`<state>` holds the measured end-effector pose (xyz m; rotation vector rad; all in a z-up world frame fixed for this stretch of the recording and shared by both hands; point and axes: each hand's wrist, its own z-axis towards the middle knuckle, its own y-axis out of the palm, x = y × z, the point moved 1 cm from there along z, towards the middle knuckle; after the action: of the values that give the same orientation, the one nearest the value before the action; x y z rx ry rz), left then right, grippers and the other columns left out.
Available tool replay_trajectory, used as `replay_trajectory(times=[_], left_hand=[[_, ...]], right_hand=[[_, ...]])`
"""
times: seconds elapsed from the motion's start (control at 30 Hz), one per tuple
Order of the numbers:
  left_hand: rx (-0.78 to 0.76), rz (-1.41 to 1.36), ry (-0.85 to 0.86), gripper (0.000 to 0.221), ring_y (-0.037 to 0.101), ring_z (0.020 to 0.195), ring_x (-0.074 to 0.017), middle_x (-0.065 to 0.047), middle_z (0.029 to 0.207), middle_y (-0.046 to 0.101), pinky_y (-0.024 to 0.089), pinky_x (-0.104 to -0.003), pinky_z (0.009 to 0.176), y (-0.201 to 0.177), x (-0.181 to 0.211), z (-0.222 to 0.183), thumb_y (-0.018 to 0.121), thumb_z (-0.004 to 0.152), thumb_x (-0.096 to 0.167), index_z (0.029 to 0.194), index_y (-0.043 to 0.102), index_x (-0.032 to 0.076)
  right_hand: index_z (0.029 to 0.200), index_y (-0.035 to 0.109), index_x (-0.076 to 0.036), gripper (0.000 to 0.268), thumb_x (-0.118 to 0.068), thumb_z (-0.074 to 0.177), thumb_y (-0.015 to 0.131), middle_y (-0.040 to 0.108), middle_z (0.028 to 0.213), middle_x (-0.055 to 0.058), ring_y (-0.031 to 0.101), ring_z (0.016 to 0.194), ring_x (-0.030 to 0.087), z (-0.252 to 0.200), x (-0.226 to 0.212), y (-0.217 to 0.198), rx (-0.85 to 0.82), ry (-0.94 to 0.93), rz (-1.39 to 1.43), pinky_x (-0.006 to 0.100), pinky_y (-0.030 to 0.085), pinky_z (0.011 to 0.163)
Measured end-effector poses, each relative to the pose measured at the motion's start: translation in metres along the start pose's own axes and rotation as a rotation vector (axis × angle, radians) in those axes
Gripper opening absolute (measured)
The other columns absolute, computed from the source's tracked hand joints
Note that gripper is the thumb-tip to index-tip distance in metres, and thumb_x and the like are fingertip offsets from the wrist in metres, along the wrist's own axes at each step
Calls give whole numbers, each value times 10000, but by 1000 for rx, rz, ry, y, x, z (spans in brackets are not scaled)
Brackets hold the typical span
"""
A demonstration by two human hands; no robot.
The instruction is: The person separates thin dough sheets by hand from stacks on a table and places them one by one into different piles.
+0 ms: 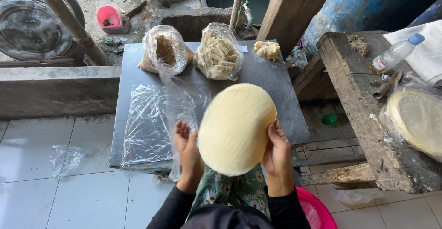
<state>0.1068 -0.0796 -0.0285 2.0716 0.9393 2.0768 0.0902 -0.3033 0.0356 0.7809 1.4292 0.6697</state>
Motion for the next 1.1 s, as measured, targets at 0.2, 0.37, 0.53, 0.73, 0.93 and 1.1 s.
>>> replay_trajectory(times=[0.2,0.37,0.53,0.73,0.93,1.1], left_hand=[[94,-101,-79,595,361,1457,-236,-114,1577,338,335,-383,1172,-51,-20,8,510,1000,121,1548,279,138],[-6,-256,-127,517,465,1402,-246,-149,1499,450,377,-418,1167,-62,-11,3,465,1037,214,1528,358,90],[-210,-424,-238,678,490,1386,-309,-178,1481,519,421,-496,1132,-47,11,-16,474,1006,492,1526,376,67],[-364,-546,-206,848,464,1412,-336,-169,1534,467,447,-539,1106,-49,50,-28,523,934,605,1572,284,100],[-233,-285,-47,604,548,1292,-245,-142,1418,514,497,-447,1054,-53,64,-15,584,992,140,1516,288,84],[-206,-224,51,469,594,1216,-232,-160,1344,566,534,-393,1029,-32,57,-24,553,1039,29,1469,366,19]], right_hand=[[1491,446,34,381,-94,1132,458,603,1422,222,613,1303,307,12,3,-12,-316,84,420,467,500,1118],[1474,475,66,398,-90,1108,484,604,1401,265,618,1297,340,17,24,-19,-343,182,559,503,511,1110],[1405,542,47,339,-157,1139,493,615,1352,268,601,1306,354,17,58,-12,-354,385,776,552,518,1083],[1399,468,15,389,-133,1049,551,663,1291,169,670,1151,243,10,102,-6,-18,309,78,363,587,962],[1365,399,-37,589,-231,893,694,607,1177,110,710,850,260,-12,109,21,0,146,-1192,353,589,718],[1349,435,-8,715,-317,826,810,522,1240,246,540,1174,378,-28,80,59,-342,-813,-1584,474,474,979]])
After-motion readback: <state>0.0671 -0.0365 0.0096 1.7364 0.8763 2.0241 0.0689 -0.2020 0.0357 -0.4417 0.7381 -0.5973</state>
